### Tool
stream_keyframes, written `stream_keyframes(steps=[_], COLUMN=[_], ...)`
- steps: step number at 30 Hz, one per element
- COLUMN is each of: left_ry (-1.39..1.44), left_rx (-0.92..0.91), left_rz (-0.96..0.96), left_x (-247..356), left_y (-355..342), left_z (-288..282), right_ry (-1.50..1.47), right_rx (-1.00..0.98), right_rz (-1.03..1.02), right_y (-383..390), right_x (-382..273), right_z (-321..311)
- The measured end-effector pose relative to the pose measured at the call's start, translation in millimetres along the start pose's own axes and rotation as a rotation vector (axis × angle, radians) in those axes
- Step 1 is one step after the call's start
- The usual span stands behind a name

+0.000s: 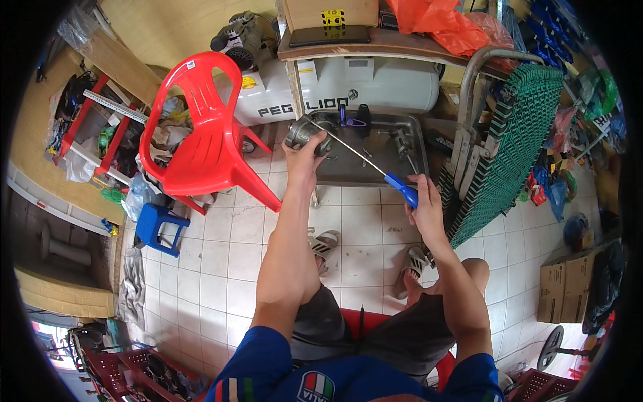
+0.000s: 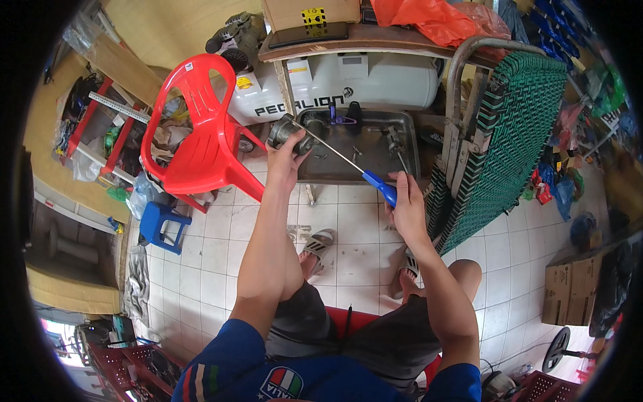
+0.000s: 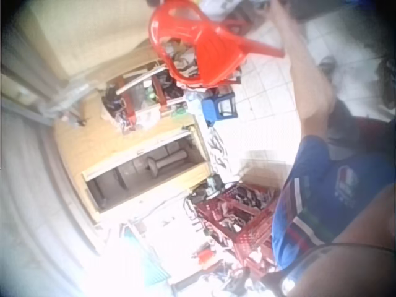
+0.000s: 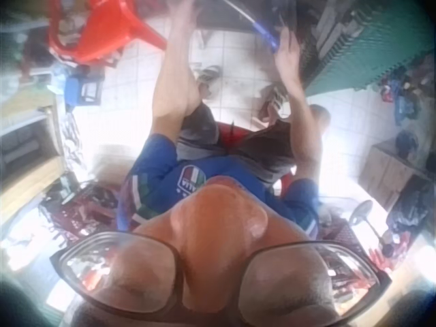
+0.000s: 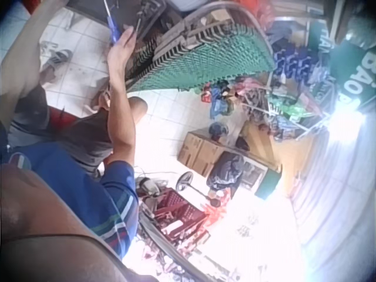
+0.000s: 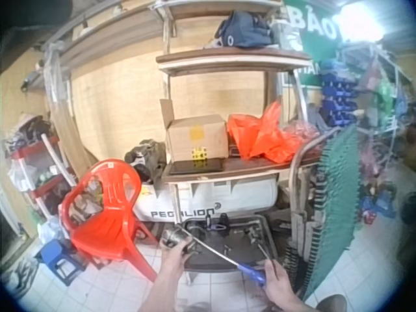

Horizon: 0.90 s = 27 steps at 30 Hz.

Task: The person disassembles a metallic motor component by hand and using a screwdriver, removing screws and pulling apart the housing while seated.

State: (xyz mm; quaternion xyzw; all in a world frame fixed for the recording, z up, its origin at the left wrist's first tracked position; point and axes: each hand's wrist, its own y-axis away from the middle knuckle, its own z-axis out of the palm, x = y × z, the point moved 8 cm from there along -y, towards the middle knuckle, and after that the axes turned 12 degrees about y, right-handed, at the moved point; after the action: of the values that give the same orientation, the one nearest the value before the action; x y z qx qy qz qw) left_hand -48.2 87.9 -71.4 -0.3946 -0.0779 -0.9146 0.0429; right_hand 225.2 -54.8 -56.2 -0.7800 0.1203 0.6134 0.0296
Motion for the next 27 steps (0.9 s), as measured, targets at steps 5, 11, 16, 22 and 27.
stream_keyframes(steps=[5, 11, 16, 22, 27], left_ry=[0.003, 0.020, -0.095, -0.031, 0.010], left_rx=[0.034, 0.095, 0.033, 0.031, 0.039], left_rz=[-0.002, -0.005, 0.064, 0.016, -0.036], left_x=[-1, 3, 12, 2, -2], left_y=[-1, 0, 1, 6, -1], left_z=[-4, -10, -7, 6, -5], right_ry=[0.107, -0.019, -0.228, -0.197, -0.010], right_rx=[-0.076, -0.036, -0.085, -0.086, -0.132], right_rz=[-0.217, -0.419, 0.095, 0.001, -0.204], right_y=[1, 2, 6, 12, 9], right_x=[-9, -31, -9, -14, -24], right_z=[-1, -6, -3, -4, -5])
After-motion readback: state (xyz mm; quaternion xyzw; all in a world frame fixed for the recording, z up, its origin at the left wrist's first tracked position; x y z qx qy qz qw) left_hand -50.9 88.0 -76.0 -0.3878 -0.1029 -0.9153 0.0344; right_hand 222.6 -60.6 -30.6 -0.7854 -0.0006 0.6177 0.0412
